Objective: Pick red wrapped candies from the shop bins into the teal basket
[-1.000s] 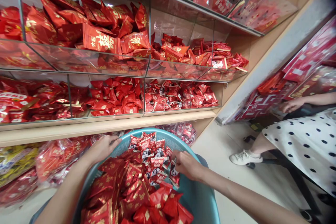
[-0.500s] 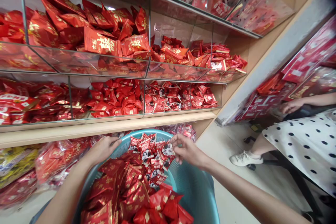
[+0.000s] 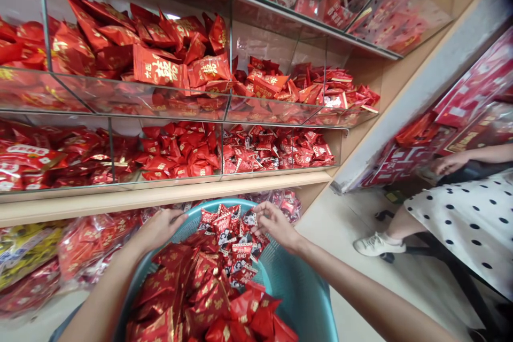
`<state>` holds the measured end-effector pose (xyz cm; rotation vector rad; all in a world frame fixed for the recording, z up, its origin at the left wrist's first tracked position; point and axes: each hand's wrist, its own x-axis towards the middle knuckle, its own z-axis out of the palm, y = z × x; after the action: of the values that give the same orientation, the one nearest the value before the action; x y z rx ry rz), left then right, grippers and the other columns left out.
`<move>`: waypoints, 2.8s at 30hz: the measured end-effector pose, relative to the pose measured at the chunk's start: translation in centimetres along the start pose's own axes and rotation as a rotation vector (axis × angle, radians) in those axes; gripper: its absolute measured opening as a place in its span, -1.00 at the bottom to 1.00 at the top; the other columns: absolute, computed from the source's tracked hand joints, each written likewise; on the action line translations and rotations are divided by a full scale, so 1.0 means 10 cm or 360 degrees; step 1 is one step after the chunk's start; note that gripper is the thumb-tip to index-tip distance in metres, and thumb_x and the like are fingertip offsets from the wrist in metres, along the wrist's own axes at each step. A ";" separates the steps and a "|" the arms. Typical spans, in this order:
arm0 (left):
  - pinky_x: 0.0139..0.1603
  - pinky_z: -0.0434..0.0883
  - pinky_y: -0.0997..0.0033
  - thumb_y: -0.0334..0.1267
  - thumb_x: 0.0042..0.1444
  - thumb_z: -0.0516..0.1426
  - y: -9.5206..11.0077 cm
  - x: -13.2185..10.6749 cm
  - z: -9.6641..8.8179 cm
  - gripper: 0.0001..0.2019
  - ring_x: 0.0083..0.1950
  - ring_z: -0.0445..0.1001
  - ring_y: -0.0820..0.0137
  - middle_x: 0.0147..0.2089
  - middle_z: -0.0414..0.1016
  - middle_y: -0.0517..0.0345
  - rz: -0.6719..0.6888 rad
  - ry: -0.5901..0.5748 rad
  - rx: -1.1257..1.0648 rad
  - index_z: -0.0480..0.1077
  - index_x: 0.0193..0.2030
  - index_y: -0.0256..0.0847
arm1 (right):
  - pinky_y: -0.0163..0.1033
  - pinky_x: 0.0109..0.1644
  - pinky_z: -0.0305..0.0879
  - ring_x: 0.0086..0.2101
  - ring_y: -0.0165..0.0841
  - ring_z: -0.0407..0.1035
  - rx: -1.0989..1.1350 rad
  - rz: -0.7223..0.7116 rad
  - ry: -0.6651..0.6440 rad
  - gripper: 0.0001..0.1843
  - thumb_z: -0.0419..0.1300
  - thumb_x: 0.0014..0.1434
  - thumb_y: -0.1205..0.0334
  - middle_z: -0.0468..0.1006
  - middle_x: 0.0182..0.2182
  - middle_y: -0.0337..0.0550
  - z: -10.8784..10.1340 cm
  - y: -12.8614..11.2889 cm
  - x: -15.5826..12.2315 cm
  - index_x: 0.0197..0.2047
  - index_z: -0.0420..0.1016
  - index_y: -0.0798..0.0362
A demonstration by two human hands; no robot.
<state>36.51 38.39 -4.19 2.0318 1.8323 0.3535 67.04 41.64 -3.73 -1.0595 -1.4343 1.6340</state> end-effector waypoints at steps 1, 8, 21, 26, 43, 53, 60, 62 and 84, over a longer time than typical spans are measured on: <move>-0.16 0.32 0.34 0.02 0.14 -0.17 0.00 0.00 0.00 -0.52 -0.17 0.50 0.19 -0.21 0.57 0.00 0.0006 -0.0001 -0.0003 0.48 -0.23 -0.19 | -0.36 -0.44 0.37 -0.53 -0.52 0.41 0.0016 -0.0012 -0.0012 -0.76 0.08 -0.05 0.26 0.26 -0.48 -0.42 0.00 0.02 0.02 -0.26 0.16 0.04; -0.18 0.32 0.36 0.04 0.12 -0.16 0.01 -0.01 -0.01 -0.52 -0.18 0.50 0.19 -0.24 0.57 0.01 -0.0013 0.0012 -0.0026 0.49 -0.24 -0.16 | -0.34 -0.44 0.38 -0.49 -0.49 0.42 -0.0357 -0.0133 0.0047 -0.80 0.04 0.04 0.23 0.28 -0.41 -0.35 -0.09 0.19 0.11 -0.22 0.16 0.04; -0.16 0.34 0.34 0.06 0.12 -0.15 0.03 -0.04 -0.02 -0.51 -0.15 0.50 0.17 -0.18 0.57 -0.01 -0.0026 0.0040 -0.0031 0.48 -0.20 -0.18 | -0.35 -0.44 0.22 -0.52 -0.44 0.34 -0.1291 -0.0484 0.0227 -0.79 -0.09 0.21 0.16 0.45 -0.45 -0.22 -0.16 -0.12 0.02 -0.21 0.28 0.06; -0.20 0.34 0.34 0.05 0.13 -0.15 0.03 -0.03 -0.02 -0.52 -0.20 0.51 0.17 -0.23 0.58 -0.02 -0.0016 0.0041 -0.0019 0.49 -0.22 -0.18 | -0.34 -0.34 0.21 -0.45 -0.42 0.35 -0.1504 -0.0777 0.0398 -0.80 -0.05 0.18 0.22 0.49 -0.41 -0.20 -0.23 -0.66 0.32 -0.23 0.35 0.05; -0.13 0.32 0.33 0.03 0.14 -0.17 0.03 -0.05 -0.03 -0.52 -0.17 0.51 0.16 -0.26 0.58 -0.03 -0.0042 0.0027 -0.0035 0.48 -0.22 -0.20 | -0.10 -0.15 0.23 -0.11 -0.07 0.30 -0.2084 -0.0358 0.0733 -0.38 0.17 -0.03 0.06 0.48 -0.20 0.10 0.34 -1.21 1.30 0.05 0.13 0.16; -0.28 0.31 0.41 0.00 0.16 -0.18 0.04 -0.05 -0.03 -0.54 -0.27 0.52 0.21 -0.37 0.57 0.06 -0.0004 0.0024 0.0011 0.47 -0.33 -0.16 | -0.26 -0.21 0.30 -0.30 -0.39 0.35 -0.0876 -0.0895 0.0546 -0.26 0.13 0.03 0.06 0.35 -0.16 -0.09 0.07 -1.03 1.13 0.18 -0.13 0.06; -0.26 0.32 0.40 0.01 0.15 -0.17 0.05 -0.05 -0.03 -0.54 -0.24 0.51 0.20 -0.31 0.57 0.03 -0.0012 0.0038 -0.0018 0.48 -0.29 -0.17 | -0.13 0.18 0.04 0.12 -0.29 0.05 -0.0673 -0.1042 0.0274 -0.29 0.17 0.04 0.16 0.12 0.13 -0.06 0.13 -0.61 0.32 0.19 -0.08 -0.04; -0.26 0.32 0.40 0.01 0.14 -0.16 0.06 -0.04 -0.03 -0.54 -0.24 0.51 0.20 -0.31 0.57 0.02 -0.0008 0.0042 -0.0017 0.48 -0.28 -0.18 | -0.12 0.23 -0.05 0.14 -0.30 0.01 -0.0660 -0.1006 0.0219 -0.35 0.17 0.05 0.19 0.14 0.13 -0.09 0.14 -0.51 0.18 0.17 -0.01 -0.03; -0.18 0.32 0.40 0.04 0.14 -0.16 -0.03 0.00 0.02 -0.54 -0.21 0.51 0.23 -0.27 0.57 0.05 -0.0029 0.0013 -0.0013 0.47 -0.25 -0.15 | -0.20 0.06 0.12 -0.04 -0.29 0.21 -0.1805 -0.0686 -0.1195 -0.41 0.21 0.00 0.34 0.33 -0.04 -0.04 0.15 -0.26 -0.10 0.11 0.16 0.06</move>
<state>36.38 38.36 -4.51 2.0101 1.8499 0.3645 66.10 40.47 -0.98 -0.5266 -3.0101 0.8247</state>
